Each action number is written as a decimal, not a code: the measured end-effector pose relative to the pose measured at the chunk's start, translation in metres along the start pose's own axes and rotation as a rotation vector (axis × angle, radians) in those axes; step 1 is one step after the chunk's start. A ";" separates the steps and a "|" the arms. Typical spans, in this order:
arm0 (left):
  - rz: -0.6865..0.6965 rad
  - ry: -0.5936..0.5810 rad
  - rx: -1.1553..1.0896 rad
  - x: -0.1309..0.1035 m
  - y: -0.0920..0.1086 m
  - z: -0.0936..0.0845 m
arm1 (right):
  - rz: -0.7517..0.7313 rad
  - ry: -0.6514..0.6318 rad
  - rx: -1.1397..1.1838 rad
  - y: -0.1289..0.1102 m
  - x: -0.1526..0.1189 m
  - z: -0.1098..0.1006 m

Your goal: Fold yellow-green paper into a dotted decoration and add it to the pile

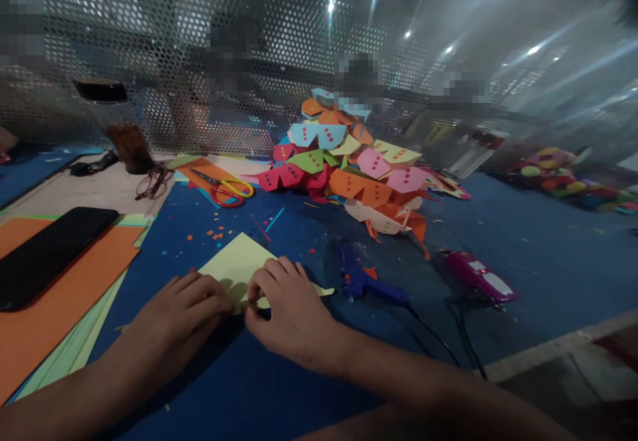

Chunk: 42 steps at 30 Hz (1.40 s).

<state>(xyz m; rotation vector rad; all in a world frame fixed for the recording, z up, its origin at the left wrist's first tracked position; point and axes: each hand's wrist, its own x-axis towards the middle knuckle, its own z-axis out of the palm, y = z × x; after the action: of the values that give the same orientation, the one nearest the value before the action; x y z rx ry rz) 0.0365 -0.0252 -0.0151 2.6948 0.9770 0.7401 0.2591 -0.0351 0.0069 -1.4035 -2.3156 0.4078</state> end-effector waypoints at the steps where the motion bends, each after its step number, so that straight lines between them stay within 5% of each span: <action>1: 0.035 0.002 0.006 -0.001 0.000 0.000 | 0.003 -0.002 0.007 0.000 0.000 0.000; 9: 0.122 -0.082 0.072 -0.007 -0.002 -0.001 | 0.007 -0.039 0.028 0.000 -0.001 -0.005; 42: 0.124 -0.017 0.067 -0.005 -0.002 -0.006 | 0.135 -0.112 -0.001 0.035 -0.025 -0.034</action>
<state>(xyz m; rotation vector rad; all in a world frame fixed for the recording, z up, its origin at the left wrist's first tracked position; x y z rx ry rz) 0.0288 -0.0268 -0.0131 2.8358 0.8518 0.7180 0.3131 -0.0402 0.0160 -1.5802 -2.3150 0.5384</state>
